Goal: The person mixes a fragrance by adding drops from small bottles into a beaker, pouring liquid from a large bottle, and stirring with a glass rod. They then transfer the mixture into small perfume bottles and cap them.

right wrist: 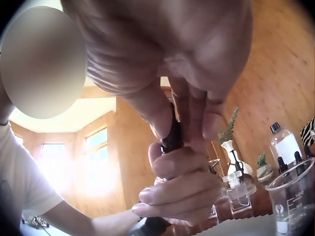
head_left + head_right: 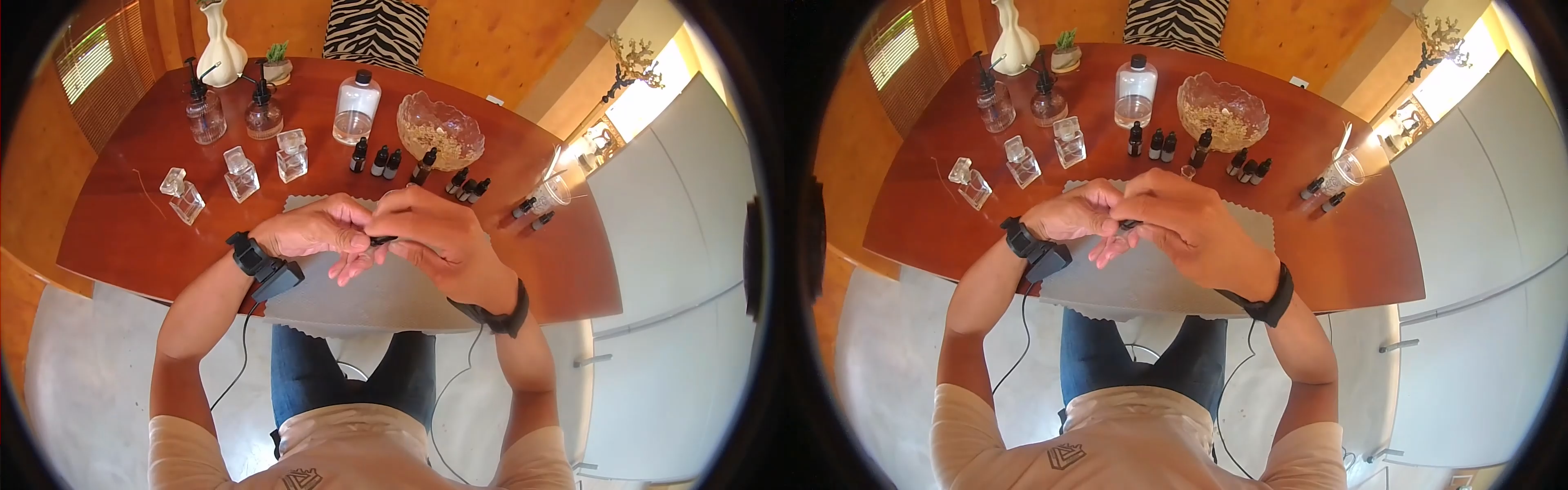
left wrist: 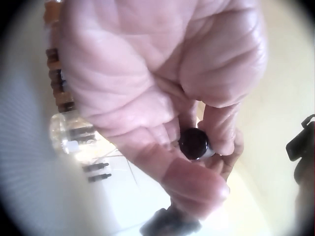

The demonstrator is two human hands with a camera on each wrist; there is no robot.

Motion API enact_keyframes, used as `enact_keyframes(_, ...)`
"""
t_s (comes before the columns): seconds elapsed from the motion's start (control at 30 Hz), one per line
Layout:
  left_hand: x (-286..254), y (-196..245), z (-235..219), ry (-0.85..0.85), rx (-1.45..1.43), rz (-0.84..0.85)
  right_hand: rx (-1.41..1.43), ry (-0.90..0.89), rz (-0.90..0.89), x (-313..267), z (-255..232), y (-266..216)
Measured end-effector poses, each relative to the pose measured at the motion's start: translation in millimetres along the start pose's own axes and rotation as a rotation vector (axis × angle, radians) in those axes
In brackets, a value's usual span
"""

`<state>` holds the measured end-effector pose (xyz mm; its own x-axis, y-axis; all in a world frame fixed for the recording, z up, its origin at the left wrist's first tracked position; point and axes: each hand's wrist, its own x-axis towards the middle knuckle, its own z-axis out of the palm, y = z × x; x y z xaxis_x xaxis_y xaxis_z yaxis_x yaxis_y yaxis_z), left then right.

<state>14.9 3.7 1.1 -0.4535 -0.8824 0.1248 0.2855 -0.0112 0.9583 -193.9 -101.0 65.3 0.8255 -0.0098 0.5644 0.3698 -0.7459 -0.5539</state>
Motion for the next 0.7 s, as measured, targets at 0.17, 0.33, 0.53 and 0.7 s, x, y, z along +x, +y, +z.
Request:
enact_keyframes(0.17,0,-6,-8,-0.003,0.04,0.05,-0.036,0.042,0.325,2,5,-18)
enact_keyframes(0.33,-1,-3,-2,0.023,0.0,0.029,-0.077,0.032,0.095,3,0,-7)
enact_keyframes(0.53,1,-6,-5,-0.019,0.019,0.028,-0.059,0.14,0.199,8,7,-22)
enact_keyframes(0.7,0,-6,-4,-0.032,-0.007,0.011,-0.102,0.016,0.259,6,-2,-20)
